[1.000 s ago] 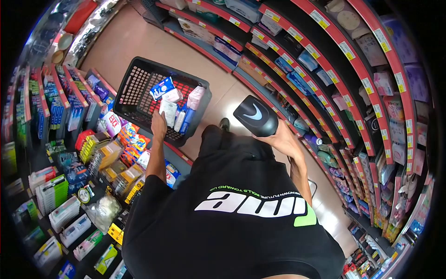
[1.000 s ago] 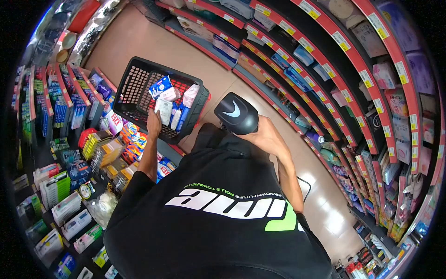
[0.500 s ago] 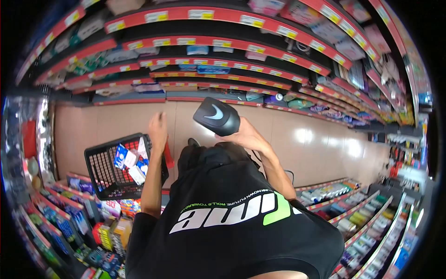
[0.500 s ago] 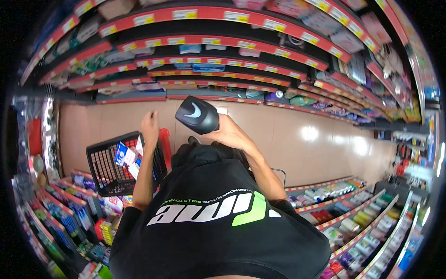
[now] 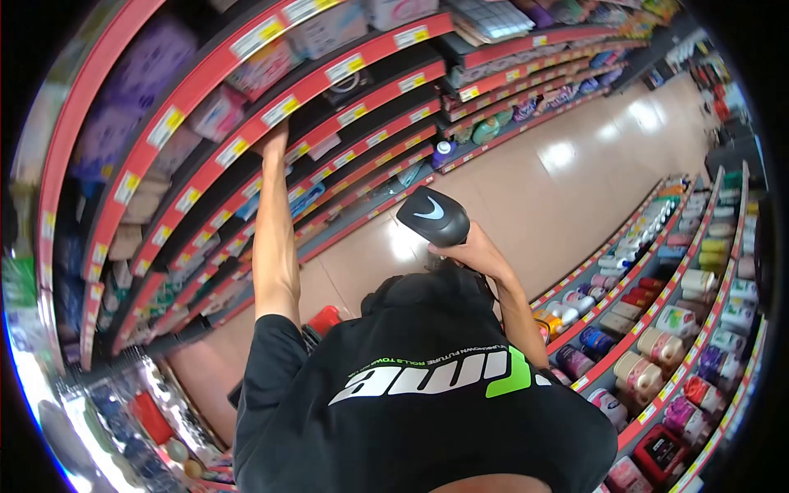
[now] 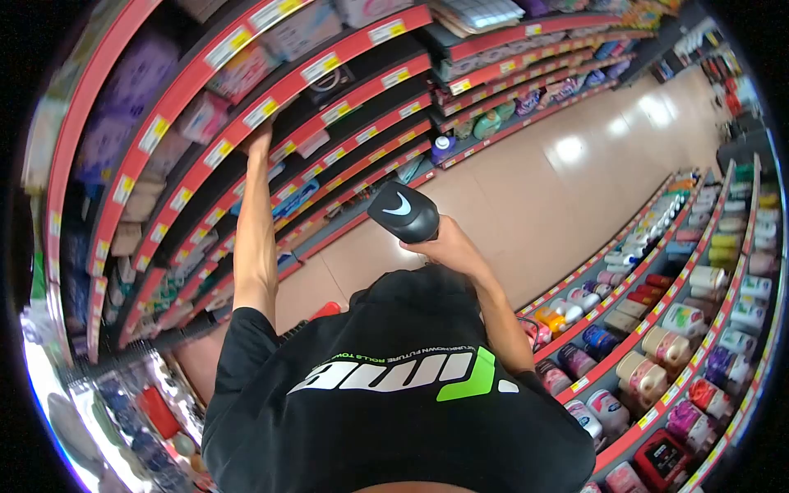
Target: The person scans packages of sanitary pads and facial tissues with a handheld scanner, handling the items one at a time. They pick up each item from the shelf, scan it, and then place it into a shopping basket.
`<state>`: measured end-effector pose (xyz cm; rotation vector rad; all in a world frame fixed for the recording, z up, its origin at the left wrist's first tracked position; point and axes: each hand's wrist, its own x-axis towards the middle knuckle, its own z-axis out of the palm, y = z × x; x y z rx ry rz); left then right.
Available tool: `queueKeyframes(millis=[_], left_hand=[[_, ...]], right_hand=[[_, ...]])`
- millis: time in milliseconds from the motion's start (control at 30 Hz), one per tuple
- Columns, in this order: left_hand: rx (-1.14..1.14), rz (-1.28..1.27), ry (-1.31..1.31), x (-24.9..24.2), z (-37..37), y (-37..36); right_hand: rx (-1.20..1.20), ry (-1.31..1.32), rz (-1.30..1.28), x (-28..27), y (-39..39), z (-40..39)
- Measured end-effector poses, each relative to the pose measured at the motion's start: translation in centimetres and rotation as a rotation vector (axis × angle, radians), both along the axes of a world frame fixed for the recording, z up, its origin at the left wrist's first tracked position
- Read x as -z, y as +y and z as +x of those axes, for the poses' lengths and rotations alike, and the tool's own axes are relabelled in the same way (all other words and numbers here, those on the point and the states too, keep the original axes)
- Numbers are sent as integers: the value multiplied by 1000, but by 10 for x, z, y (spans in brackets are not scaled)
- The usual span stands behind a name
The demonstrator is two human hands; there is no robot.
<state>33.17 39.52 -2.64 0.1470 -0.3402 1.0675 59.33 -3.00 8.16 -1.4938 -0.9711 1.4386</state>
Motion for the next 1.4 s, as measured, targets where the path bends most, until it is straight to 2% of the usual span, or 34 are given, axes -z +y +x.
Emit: queueKeyframes(millis=[67, 233, 267, 367, 400, 433, 500, 567, 633, 700, 800, 900, 967, 1033, 1067, 1100, 1167, 1400], left_hand=[[-6, 16, 80, -7, 19, 5], [-757, 11, 731, -17, 36, -21], [-765, 7, 737, -21, 36, -30], [-1373, 312, 1908, -44, 39, -67], [-1190, -15, 1871, -81, 63, -105], [-1190, 47, 1864, -65, 52, -108], [-1252, -30, 1675, -66, 58, -140], [-1205, -60, 1642, -52, 45, -170], [-1052, -145, 1686, -35, 26, -201], [-846, -271, 1458, -38, 25, -237], [-567, -412, 1354, -19, 2, -274], [-396, -487, 1261, 0, -24, -304], [-385, -517, 1205, 3, -44, -320], [-288, -524, 1042, 10, -72, -335], [-388, -611, 1178, -17, -64, -343], [-412, -639, 1164, -19, -71, -350], [-492, -545, 1275, -18, -91, -360], [-601, -567, 1180, -36, -158, -393]], right_hand=[[62, 32, 75, 5, -4, 18], [76, 79, 45, 8, -9, 58], [50, 82, 9, 10, -7, 65], [38, 55, 24, 15, 1, 77], [18, 58, 22, 17, 4, 80], [-9, 62, 5, 18, 7, 82], [-56, 68, -11, 18, 14, 82], [-70, 67, 51, 12, 20, 77], [-127, 64, 14, 11, 26, 73], [-193, 55, -31, 14, 32, 66], [-276, 67, 47, 20, 43, 46], [-412, -11, 41, 16, 56, 22], [-525, -7, 104, 17, 62, 2], [-596, -19, 179, 6, 66, -24], [-641, -27, 267, 1, 67, -39], [-677, -27, 260, -1, 67, -54], [-708, 17, 243, -5, 66, -85], [-825, -110, 211, -15, 59, -176]])
